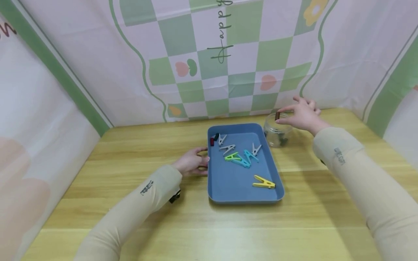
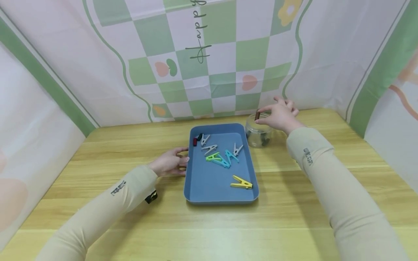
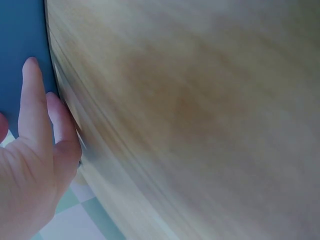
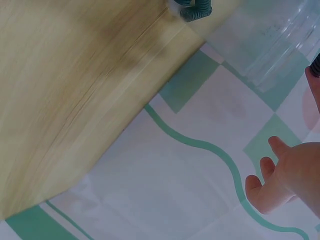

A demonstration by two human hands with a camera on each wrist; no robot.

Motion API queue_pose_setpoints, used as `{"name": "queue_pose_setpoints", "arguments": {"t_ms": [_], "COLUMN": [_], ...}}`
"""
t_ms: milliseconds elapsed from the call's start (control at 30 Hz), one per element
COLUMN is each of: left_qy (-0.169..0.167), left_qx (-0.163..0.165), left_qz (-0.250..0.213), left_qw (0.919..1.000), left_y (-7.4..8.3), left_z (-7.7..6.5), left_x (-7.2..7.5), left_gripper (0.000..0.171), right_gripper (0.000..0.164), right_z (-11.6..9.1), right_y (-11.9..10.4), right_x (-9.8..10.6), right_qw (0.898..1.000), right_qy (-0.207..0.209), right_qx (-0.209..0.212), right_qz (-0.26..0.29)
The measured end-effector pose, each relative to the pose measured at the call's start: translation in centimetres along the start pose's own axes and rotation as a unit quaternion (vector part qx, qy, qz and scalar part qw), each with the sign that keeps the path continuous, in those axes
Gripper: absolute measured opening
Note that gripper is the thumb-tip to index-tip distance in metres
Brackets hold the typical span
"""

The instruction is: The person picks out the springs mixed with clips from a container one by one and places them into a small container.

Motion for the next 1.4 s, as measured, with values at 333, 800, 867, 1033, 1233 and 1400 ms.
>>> {"name": "queue_pose_setpoints", "arguments": {"t_ms": [333, 800, 867, 1033, 1233, 1400], "left_qy": [-0.003, -0.005, -0.005, -0.006, -0.005, -0.004], "left_qx": [-0.002, -0.002, -0.002, -0.003, -0.002, 0.000], "left_qz": [0.003, 0.007, 0.009, 0.014, 0.018, 0.023], "left_qw": [1.0000, 1.0000, 0.9999, 0.9999, 0.9998, 0.9997], "left_y": [0.2, 0.2, 0.2, 0.2, 0.2, 0.2], "left_z": [0.0, -0.1, -0.1, -0.1, -0.1, -0.1], "left_x": [0.0, 0.0, 0.0, 0.0, 0.0, 0.0], "left_gripper": [0.058, 0.058, 0.058, 0.058, 0.057, 0.057], "right_gripper": [0.057, 0.058, 0.058, 0.059, 0.058, 0.058], "right_z": [0.0, -0.3, -0.3, -0.4, -0.6, -0.7], "right_y": [-0.1, -0.2, -0.3, -0.6, -1.3, -2.3], "right_x": [0.1, 0.1, 0.2, 0.1, 0.1, 0.1], "right_qw": [1.000, 1.000, 1.000, 1.000, 1.000, 1.000], "right_qy": [0.001, -0.001, -0.001, -0.003, -0.011, -0.012], "right_qx": [0.001, -0.002, 0.001, 0.007, 0.011, 0.018], "right_qz": [-0.001, 0.003, 0.003, 0.002, 0.006, 0.009]}}
Point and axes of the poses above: each hand's wrist, its own z-axis towards the middle knuckle, its own x-axis out of the back of the hand, y = z × x, the point moved 5 cm from there along z, towards the middle knuckle, and after that the axes turned 5 degrees about -x, right-handed, at the moved point
